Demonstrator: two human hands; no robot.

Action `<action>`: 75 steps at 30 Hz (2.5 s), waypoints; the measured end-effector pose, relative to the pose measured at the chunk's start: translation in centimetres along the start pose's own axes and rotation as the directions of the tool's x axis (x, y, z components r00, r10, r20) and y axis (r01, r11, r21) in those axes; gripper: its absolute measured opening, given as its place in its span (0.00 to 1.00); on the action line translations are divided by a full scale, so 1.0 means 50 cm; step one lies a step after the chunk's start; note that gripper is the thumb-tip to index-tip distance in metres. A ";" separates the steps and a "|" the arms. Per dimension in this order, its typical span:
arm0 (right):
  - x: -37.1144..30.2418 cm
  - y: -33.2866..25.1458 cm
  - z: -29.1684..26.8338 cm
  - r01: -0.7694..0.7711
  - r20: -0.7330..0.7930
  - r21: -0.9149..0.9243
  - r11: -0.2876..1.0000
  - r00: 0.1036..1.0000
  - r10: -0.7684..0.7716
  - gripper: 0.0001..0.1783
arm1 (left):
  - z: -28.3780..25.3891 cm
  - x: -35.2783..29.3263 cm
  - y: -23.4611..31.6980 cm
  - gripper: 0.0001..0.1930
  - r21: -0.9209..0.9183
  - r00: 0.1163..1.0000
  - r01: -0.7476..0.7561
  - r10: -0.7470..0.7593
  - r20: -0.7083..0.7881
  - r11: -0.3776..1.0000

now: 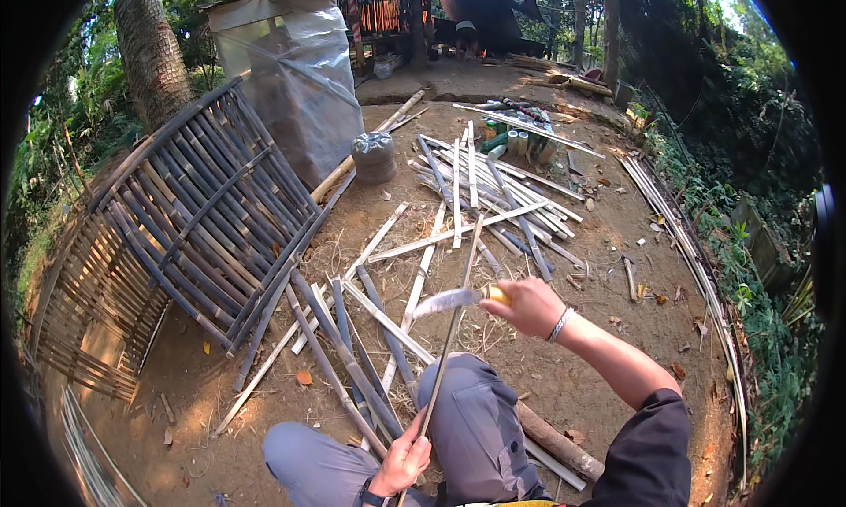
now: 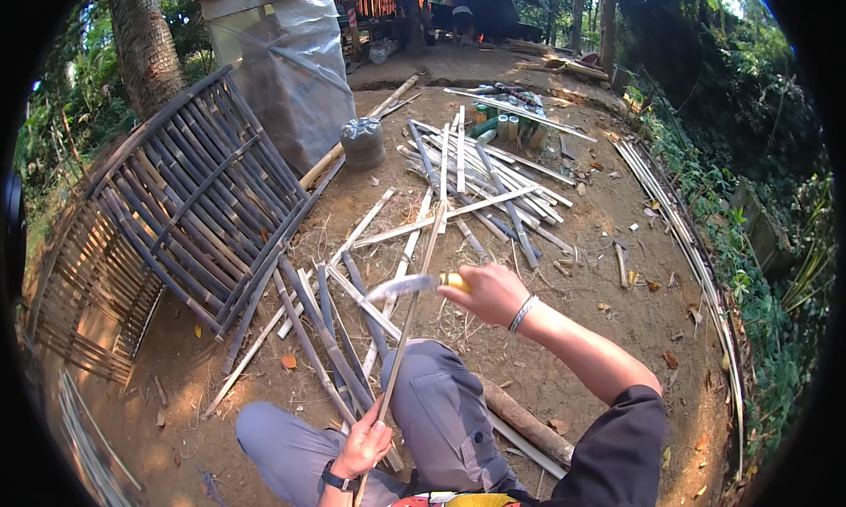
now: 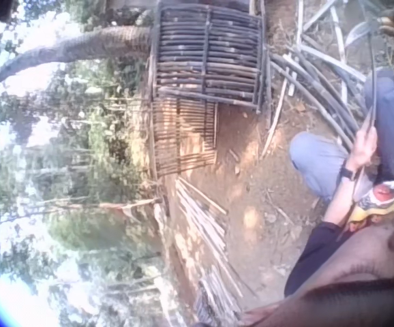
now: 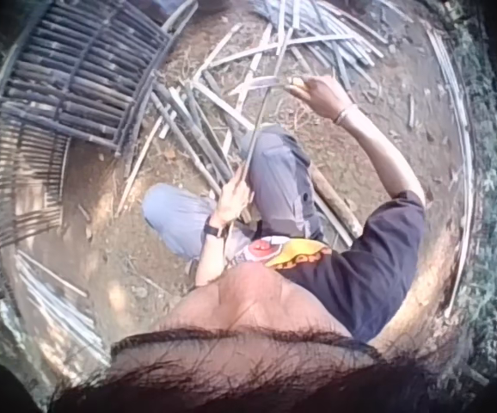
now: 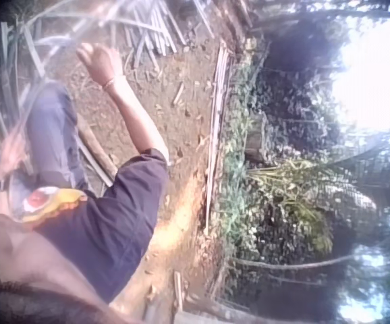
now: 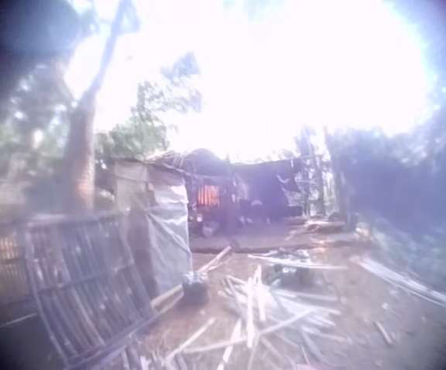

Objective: The person uses a knife to peel and strip a piece of bamboo by hand.

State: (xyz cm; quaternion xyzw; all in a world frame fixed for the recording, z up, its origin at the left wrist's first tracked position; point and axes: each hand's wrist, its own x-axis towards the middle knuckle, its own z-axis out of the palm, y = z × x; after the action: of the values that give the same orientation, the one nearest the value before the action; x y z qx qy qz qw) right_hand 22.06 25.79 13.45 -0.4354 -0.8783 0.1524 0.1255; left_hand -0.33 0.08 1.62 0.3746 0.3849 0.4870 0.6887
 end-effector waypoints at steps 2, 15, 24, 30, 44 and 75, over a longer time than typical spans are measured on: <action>0.050 0.067 -0.033 -0.093 -0.212 0.013 0.996 0.973 0.093 0.33 | 0.010 0.009 0.003 0.29 -0.014 0.999 -0.005 0.005 0.041 1.000; 0.055 0.063 -0.012 -0.071 -0.298 0.089 0.994 0.950 0.094 0.30 | -0.020 0.005 -0.014 0.29 -0.070 0.990 0.075 -0.066 0.127 0.995; 0.033 0.049 0.008 -0.022 -0.211 0.083 0.996 0.977 0.039 0.28 | -0.026 0.006 0.000 0.32 -0.331 0.958 0.186 -0.097 0.268 0.925; -0.043 -0.015 0.061 0.118 0.079 -0.062 0.991 0.990 -0.113 0.32 | -0.024 -0.006 0.005 0.31 -0.217 0.976 0.165 -0.128 0.175 0.962; 0.059 0.027 -0.016 -0.095 -0.093 0.095 0.991 0.990 0.104 0.28 | -0.018 -0.008 0.012 0.32 -0.162 0.974 0.172 -0.142 0.178 0.972; 0.029 0.264 0.077 -0.455 -0.076 0.258 0.852 0.870 0.487 0.36 | 0.011 0.006 -0.034 0.31 -0.190 0.925 0.202 -0.123 0.360 0.961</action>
State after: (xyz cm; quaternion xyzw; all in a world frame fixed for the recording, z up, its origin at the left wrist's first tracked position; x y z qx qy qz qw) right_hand 29.43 33.91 5.07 -0.6292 -0.7098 0.2493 0.1950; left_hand 0.89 -0.12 0.32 0.3409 0.2309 0.3947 0.8214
